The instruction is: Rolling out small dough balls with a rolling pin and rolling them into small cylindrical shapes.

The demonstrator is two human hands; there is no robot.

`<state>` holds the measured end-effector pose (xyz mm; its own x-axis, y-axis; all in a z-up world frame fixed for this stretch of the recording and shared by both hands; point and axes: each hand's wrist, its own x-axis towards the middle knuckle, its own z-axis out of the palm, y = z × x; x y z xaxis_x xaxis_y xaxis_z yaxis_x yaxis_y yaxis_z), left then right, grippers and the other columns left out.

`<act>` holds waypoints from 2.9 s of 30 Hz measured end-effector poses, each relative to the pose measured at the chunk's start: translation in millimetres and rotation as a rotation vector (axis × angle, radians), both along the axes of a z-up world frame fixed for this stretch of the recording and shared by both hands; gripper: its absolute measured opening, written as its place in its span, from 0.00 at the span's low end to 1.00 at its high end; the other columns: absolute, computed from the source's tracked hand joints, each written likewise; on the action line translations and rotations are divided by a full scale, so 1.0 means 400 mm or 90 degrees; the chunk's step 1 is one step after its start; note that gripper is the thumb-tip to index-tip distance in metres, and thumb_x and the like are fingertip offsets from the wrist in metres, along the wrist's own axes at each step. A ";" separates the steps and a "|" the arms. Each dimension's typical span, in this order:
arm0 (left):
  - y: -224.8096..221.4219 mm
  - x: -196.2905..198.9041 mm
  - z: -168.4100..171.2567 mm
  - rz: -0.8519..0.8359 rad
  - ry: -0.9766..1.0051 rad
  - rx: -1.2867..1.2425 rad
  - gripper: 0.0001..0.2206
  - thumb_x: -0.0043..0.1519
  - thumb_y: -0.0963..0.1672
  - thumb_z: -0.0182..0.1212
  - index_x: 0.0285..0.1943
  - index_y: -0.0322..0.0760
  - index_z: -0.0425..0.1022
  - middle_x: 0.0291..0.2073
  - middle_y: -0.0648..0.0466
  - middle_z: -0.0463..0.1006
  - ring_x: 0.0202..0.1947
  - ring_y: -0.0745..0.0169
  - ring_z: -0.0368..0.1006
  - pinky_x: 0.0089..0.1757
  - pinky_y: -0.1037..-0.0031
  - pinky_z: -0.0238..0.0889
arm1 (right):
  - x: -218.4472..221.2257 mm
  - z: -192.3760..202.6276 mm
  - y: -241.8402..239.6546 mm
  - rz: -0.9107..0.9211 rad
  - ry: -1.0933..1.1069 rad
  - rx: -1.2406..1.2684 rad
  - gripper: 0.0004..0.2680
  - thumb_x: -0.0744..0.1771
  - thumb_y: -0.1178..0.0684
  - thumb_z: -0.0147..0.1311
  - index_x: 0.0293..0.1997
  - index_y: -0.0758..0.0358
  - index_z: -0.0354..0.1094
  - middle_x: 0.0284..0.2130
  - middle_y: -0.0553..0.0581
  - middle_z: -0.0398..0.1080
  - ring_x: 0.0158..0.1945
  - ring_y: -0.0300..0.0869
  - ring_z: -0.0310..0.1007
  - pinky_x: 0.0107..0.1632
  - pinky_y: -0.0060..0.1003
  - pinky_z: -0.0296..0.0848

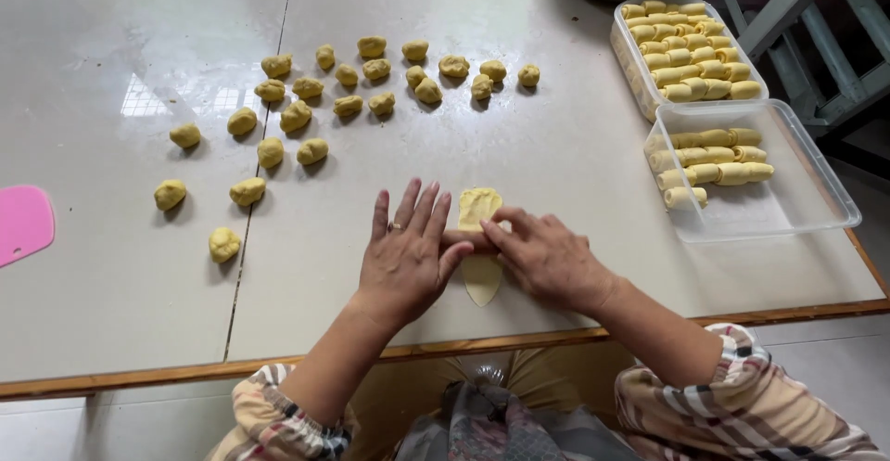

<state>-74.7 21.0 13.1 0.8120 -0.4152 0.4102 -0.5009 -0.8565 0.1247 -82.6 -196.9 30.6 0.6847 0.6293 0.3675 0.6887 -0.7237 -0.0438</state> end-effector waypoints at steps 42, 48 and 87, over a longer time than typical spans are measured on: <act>-0.100 0.395 0.001 0.188 0.339 0.061 0.33 0.64 0.56 0.30 0.74 0.39 0.32 0.72 0.39 0.29 0.70 0.38 0.15 0.59 0.37 0.11 | 0.348 0.006 0.003 -0.247 0.351 -0.177 0.23 0.67 0.31 0.15 0.69 0.40 0.43 0.68 0.53 0.43 0.73 0.49 0.30 0.67 0.64 0.27; -0.100 0.432 -0.018 0.209 0.261 0.027 0.33 0.64 0.56 0.33 0.74 0.35 0.34 0.72 0.38 0.29 0.70 0.36 0.16 0.59 0.36 0.10 | 0.396 -0.072 -0.056 -0.126 -0.026 0.107 0.16 0.68 0.35 0.33 0.50 0.49 0.64 0.39 0.50 0.63 0.43 0.43 0.72 0.54 0.39 0.68; -0.064 0.396 0.000 0.223 0.440 0.098 0.31 0.64 0.57 0.21 0.75 0.45 0.38 0.73 0.43 0.31 0.71 0.43 0.14 0.60 0.39 0.12 | 0.355 -0.067 -0.069 -0.076 -0.192 -0.056 0.16 0.69 0.37 0.29 0.44 0.51 0.65 0.29 0.50 0.62 0.36 0.43 0.71 0.44 0.40 0.70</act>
